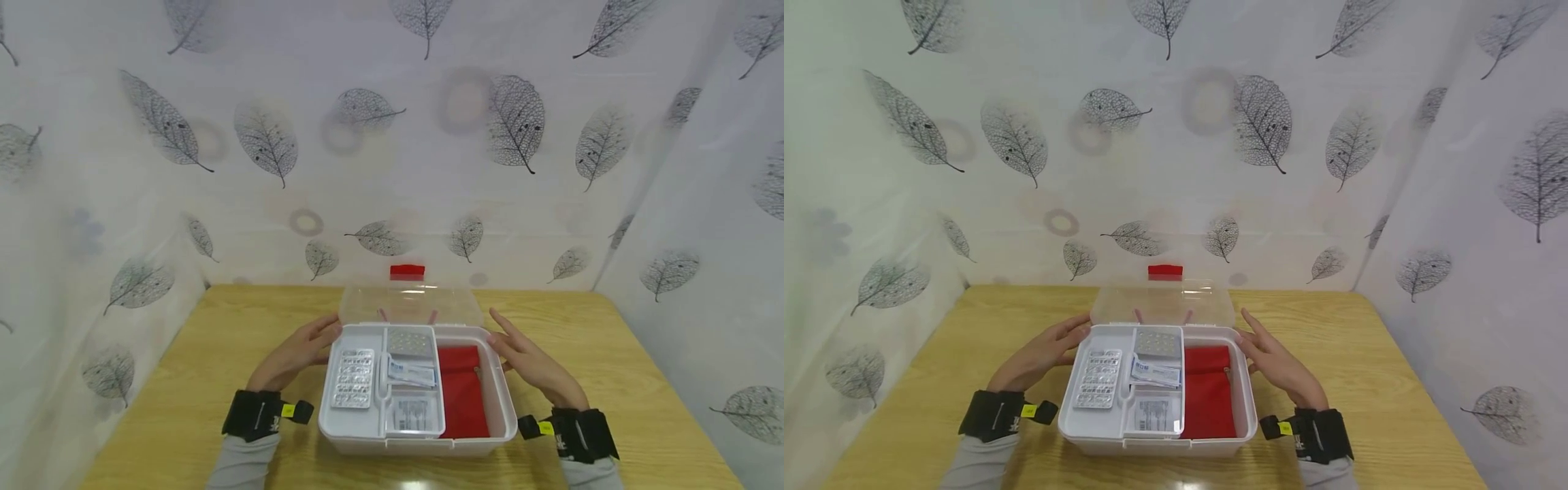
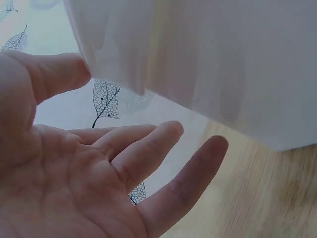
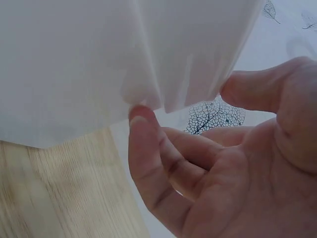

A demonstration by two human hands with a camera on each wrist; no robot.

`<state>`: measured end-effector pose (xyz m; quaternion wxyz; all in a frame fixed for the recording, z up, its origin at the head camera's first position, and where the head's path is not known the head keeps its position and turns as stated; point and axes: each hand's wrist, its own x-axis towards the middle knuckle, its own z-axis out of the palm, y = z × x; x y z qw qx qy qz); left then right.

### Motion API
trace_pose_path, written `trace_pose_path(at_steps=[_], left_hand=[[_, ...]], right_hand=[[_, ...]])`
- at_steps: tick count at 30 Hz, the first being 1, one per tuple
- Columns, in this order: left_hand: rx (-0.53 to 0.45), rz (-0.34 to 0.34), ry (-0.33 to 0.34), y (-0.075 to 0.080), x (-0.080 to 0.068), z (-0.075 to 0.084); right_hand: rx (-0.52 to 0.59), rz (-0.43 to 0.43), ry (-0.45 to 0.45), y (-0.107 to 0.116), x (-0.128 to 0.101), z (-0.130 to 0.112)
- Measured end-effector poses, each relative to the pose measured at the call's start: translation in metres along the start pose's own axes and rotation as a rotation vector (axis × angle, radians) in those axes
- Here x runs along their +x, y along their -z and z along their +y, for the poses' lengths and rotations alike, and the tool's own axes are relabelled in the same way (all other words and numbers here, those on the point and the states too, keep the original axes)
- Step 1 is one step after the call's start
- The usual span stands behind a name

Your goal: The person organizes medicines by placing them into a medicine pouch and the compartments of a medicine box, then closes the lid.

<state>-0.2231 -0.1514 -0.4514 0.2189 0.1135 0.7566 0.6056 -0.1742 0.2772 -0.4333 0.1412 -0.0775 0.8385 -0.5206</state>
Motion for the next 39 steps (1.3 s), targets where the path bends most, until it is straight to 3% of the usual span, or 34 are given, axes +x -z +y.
trace_pose_path(at_steps=[7, 16, 24, 27, 30, 35, 39], left_hand=[[-0.012, -0.007, -0.119, 0.002, 0.001, -0.001], [0.127, 0.176, -0.267, -0.005, 0.0, 0.009], [0.438, 0.396, -0.211, -0.015, -0.01, 0.024], [0.494, 0.431, -0.238, -0.016, -0.015, 0.027], [0.507, 0.41, -0.273, -0.015, -0.02, 0.029], [0.565, 0.279, -0.237, -0.01, -0.037, 0.04], [0.62, 0.176, -0.192, -0.007, -0.05, 0.049]], right_hand=[[-0.014, 0.039, 0.083, -0.002, 0.0, -0.001], [-0.178, 0.228, 0.201, -0.003, -0.001, -0.007], [-0.332, 0.346, 0.248, -0.013, -0.003, -0.019], [-0.31, 0.313, 0.265, -0.013, -0.008, -0.024], [-0.238, 0.232, 0.271, -0.008, -0.014, -0.029], [-0.192, 0.088, 0.254, 0.008, -0.029, -0.027], [-0.141, -0.094, 0.285, 0.021, -0.04, -0.023]])
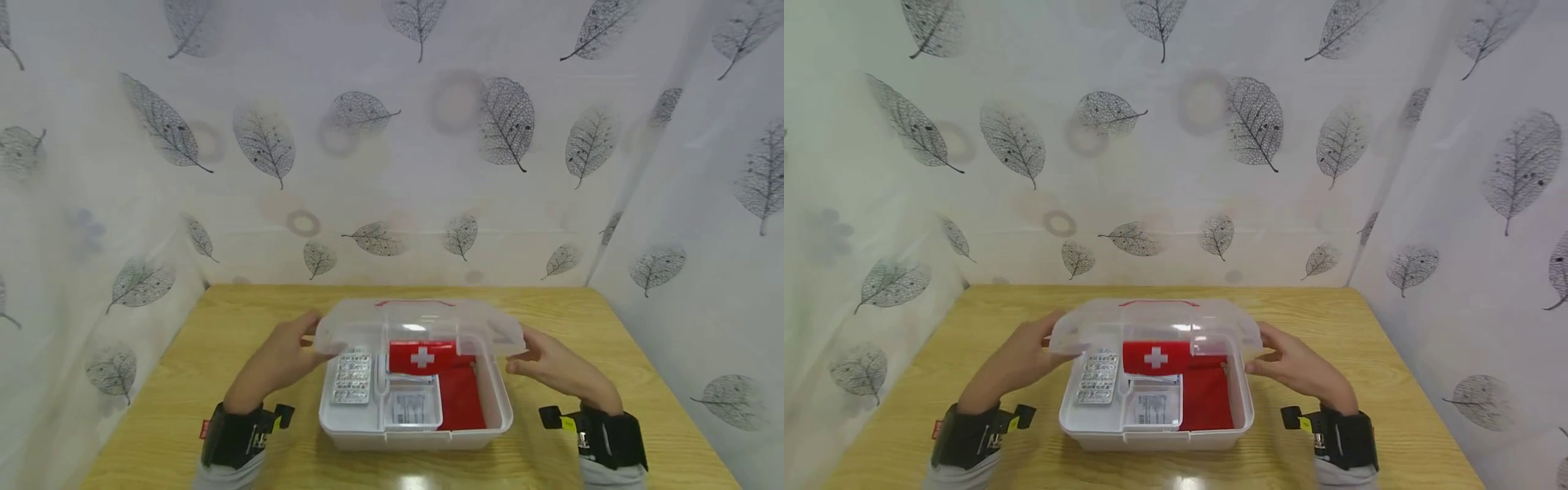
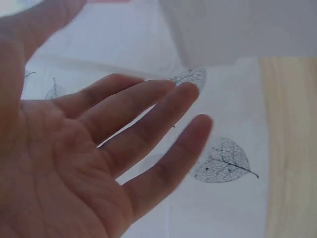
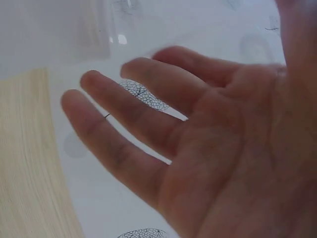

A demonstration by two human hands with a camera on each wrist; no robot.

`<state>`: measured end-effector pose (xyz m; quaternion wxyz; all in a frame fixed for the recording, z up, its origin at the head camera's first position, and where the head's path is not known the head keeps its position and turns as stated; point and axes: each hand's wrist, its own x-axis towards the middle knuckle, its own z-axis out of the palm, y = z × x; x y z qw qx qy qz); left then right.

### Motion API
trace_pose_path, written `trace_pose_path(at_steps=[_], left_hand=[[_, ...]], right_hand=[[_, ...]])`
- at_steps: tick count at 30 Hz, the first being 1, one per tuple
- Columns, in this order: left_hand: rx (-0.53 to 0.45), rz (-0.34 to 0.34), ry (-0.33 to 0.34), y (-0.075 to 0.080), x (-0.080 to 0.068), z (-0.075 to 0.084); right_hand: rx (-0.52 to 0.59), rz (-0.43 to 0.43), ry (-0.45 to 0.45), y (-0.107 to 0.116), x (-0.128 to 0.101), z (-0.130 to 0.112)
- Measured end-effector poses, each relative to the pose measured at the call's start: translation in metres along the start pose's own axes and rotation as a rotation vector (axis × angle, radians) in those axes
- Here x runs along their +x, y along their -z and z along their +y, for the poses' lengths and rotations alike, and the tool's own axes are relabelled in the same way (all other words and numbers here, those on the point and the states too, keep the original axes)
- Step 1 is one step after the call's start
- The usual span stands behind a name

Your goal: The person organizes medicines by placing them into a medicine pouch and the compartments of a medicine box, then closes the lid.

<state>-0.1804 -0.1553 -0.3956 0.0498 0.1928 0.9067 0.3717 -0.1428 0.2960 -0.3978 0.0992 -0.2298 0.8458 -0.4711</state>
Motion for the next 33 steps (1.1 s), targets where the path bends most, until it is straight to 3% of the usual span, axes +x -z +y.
trace_pose_path(at_steps=[3, 8, 12, 17, 19, 24, 27, 33], left_hand=[[0.028, -0.052, 0.002, 0.004, -0.005, 0.002], [0.086, -0.164, 0.014, 0.008, -0.013, 0.004], [0.03, -0.261, 0.023, 0.007, -0.018, 0.012], [-0.012, -0.304, -0.001, 0.004, -0.022, 0.019], [-0.005, -0.299, -0.021, 0.002, -0.023, 0.02], [0.05, -0.266, -0.068, 0.003, -0.032, 0.034], [0.179, -0.218, -0.116, -0.003, -0.04, 0.054], [0.489, -0.066, -0.3, -0.036, -0.042, 0.088]], right_hand=[[0.076, -0.11, 0.009, 0.004, -0.005, 0.003], [0.151, -0.203, -0.05, 0.006, -0.009, 0.005], [0.171, -0.254, -0.074, 0.007, -0.012, 0.004], [0.15, -0.263, -0.111, 0.007, -0.015, -0.002], [0.159, -0.261, -0.142, 0.006, -0.016, -0.004], [0.117, -0.234, -0.061, 0.006, -0.015, -0.002], [0.093, -0.226, -0.002, 0.007, -0.013, 0.0], [0.122, -0.24, -0.034, 0.008, -0.013, 0.001]])
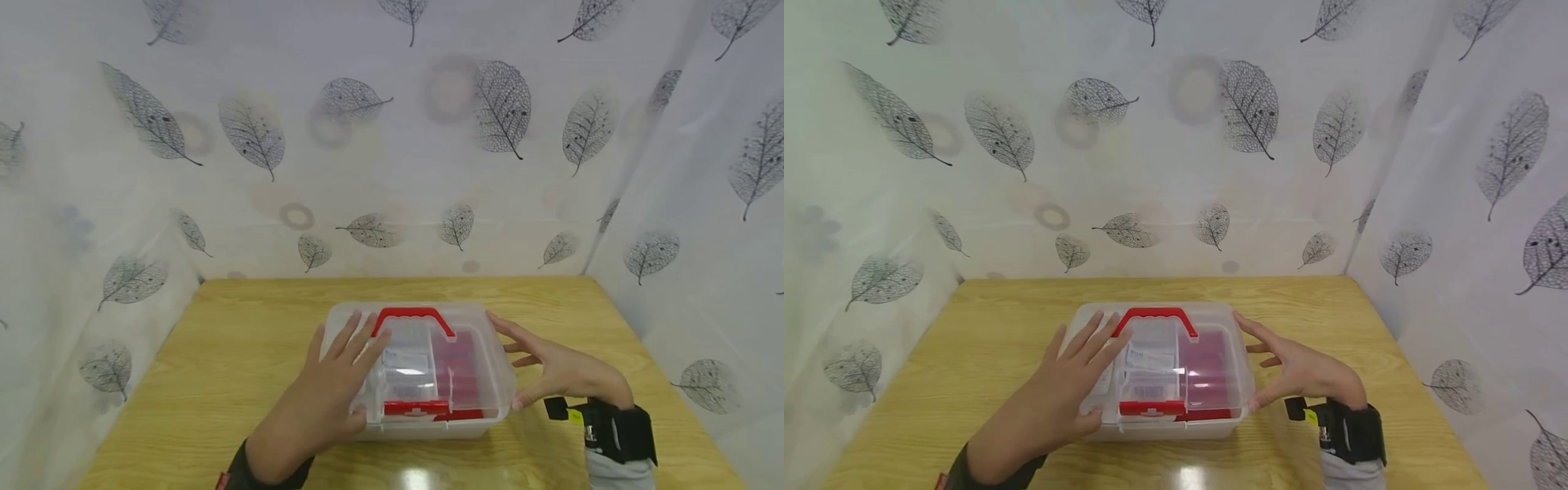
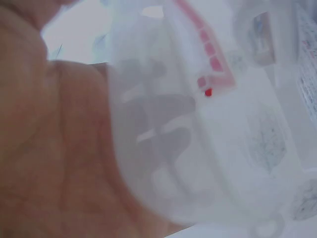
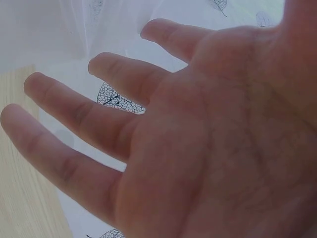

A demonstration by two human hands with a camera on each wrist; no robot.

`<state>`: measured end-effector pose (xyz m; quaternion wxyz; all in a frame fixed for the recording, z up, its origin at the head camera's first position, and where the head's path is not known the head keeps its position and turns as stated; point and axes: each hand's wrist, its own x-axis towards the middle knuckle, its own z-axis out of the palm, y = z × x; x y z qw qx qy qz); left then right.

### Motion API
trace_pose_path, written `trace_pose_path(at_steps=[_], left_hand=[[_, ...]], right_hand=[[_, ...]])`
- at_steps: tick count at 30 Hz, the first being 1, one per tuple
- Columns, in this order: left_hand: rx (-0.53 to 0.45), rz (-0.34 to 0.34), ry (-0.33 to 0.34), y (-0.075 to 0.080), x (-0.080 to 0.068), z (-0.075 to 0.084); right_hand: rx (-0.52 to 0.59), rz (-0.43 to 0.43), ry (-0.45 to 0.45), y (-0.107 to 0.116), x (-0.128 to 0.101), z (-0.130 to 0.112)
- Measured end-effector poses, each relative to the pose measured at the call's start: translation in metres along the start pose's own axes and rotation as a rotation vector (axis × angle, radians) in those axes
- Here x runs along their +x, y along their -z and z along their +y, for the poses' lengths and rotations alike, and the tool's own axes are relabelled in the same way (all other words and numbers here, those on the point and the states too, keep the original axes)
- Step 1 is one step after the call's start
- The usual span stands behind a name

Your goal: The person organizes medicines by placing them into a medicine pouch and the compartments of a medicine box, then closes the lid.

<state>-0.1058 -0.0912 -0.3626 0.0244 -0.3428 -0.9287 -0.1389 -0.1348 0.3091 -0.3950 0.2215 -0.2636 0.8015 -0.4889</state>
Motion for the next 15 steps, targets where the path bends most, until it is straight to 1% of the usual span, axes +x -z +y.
trace_pose_path(at_steps=[3, 5, 9, 12, 15], left_hand=[[0.114, 0.07, -0.015, -0.005, 0.0039, 0.0095], [0.14, 0.103, -0.023, -0.0067, 0.0056, 0.0113], [0.127, 0.124, -0.035, -0.0074, 0.0068, 0.0092], [0.121, 0.119, -0.044, -0.0064, 0.0068, 0.0071], [0.109, 0.11, -0.047, -0.0055, 0.0066, 0.0062]], right_hand=[[0.002, -0.003, -0.003, 0.0006, 0.0008, 0.0004], [-0.001, -0.004, -0.004, 0.0008, 0.0009, 0.0003], [-0.023, -0.001, -0.015, 0.0001, -0.0006, -0.0013], [-0.04, 0.0, -0.016, -0.0002, -0.0018, -0.002], [-0.031, 0.0, -0.013, 0.0001, -0.0017, -0.0015]])
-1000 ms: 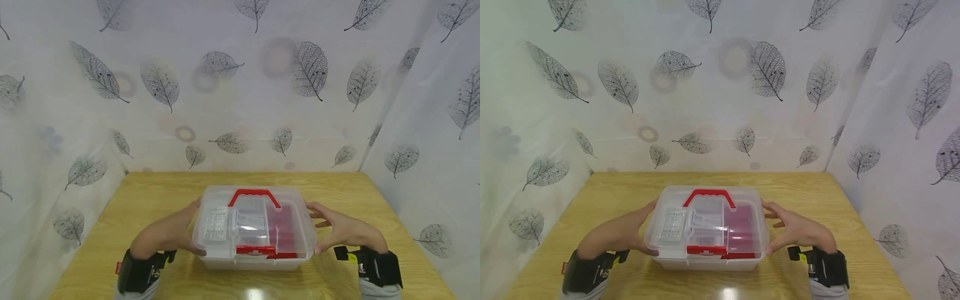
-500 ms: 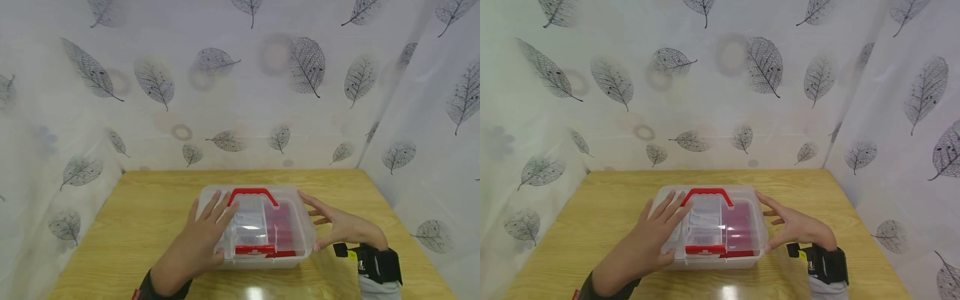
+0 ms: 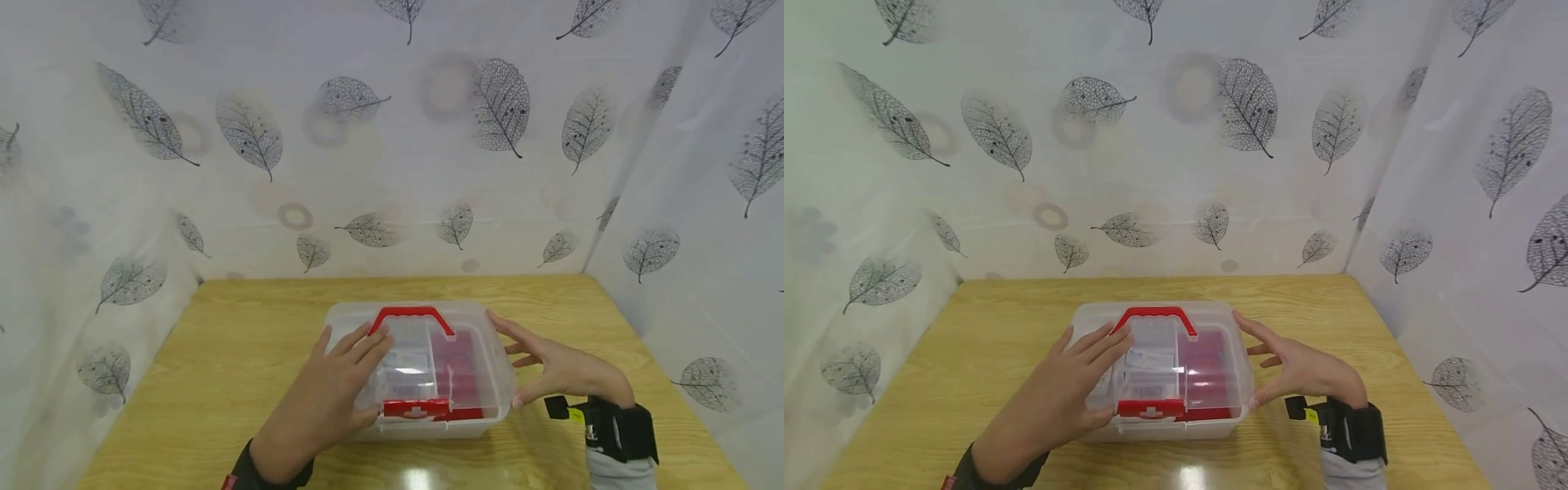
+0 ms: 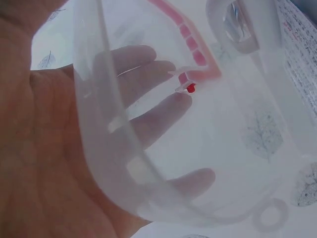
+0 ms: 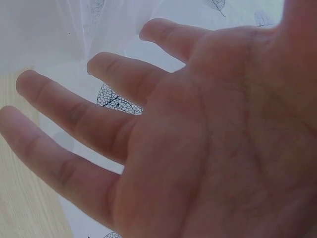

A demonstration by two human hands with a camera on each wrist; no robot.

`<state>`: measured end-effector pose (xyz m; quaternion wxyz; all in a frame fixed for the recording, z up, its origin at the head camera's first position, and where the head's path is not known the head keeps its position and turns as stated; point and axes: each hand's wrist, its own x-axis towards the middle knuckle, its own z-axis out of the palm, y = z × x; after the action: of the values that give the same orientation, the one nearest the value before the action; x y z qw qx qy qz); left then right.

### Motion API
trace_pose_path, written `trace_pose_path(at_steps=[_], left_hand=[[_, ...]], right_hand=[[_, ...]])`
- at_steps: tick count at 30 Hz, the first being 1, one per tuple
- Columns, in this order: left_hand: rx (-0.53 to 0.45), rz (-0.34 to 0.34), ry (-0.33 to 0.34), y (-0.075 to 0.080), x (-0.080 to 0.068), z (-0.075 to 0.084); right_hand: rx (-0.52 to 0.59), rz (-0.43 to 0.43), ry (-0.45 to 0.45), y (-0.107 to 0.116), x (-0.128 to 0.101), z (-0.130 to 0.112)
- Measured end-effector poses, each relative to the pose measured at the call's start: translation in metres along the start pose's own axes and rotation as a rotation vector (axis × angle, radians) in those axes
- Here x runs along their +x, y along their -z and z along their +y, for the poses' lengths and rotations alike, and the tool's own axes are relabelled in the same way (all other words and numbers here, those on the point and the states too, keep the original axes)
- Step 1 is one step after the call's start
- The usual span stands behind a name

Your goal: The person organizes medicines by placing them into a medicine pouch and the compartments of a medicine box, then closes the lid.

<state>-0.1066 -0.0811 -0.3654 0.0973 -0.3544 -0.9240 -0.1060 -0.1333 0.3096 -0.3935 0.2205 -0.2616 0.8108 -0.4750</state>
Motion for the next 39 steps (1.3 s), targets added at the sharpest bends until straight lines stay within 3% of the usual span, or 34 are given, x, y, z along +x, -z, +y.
trace_pose_path(at_steps=[6, 13, 20, 23, 26, 31, 35, 39], left_hand=[[-0.039, -0.027, 0.017, 0.001, -0.001, 0.0], [-0.122, -0.131, 0.057, 0.0, -0.002, 0.003], [-0.159, -0.147, 0.106, -0.002, -0.002, 0.008], [-0.118, -0.163, 0.14, -0.005, 0.001, 0.015], [0.003, -0.17, 0.149, -0.011, 0.004, 0.024], [0.192, -0.103, 0.123, -0.024, 0.004, 0.031], [0.238, -0.027, 0.088, -0.034, 0.001, 0.029], [0.257, 0.026, 0.061, -0.042, 0.0, 0.025]], right_hand=[[0.043, -0.009, -0.001, 0.0, 0.002, 0.001], [0.001, 0.008, -0.029, -0.001, 0.006, 0.0], [-0.005, 0.007, -0.046, -0.004, 0.009, -0.004], [-0.012, 0.02, -0.053, -0.006, 0.011, -0.007], [-0.009, 0.034, -0.059, -0.008, 0.014, -0.009], [-0.029, 0.066, -0.032, -0.01, 0.016, -0.01], [-0.014, 0.081, 0.024, -0.01, 0.017, -0.007], [0.029, 0.079, -0.001, -0.01, 0.017, -0.005]])
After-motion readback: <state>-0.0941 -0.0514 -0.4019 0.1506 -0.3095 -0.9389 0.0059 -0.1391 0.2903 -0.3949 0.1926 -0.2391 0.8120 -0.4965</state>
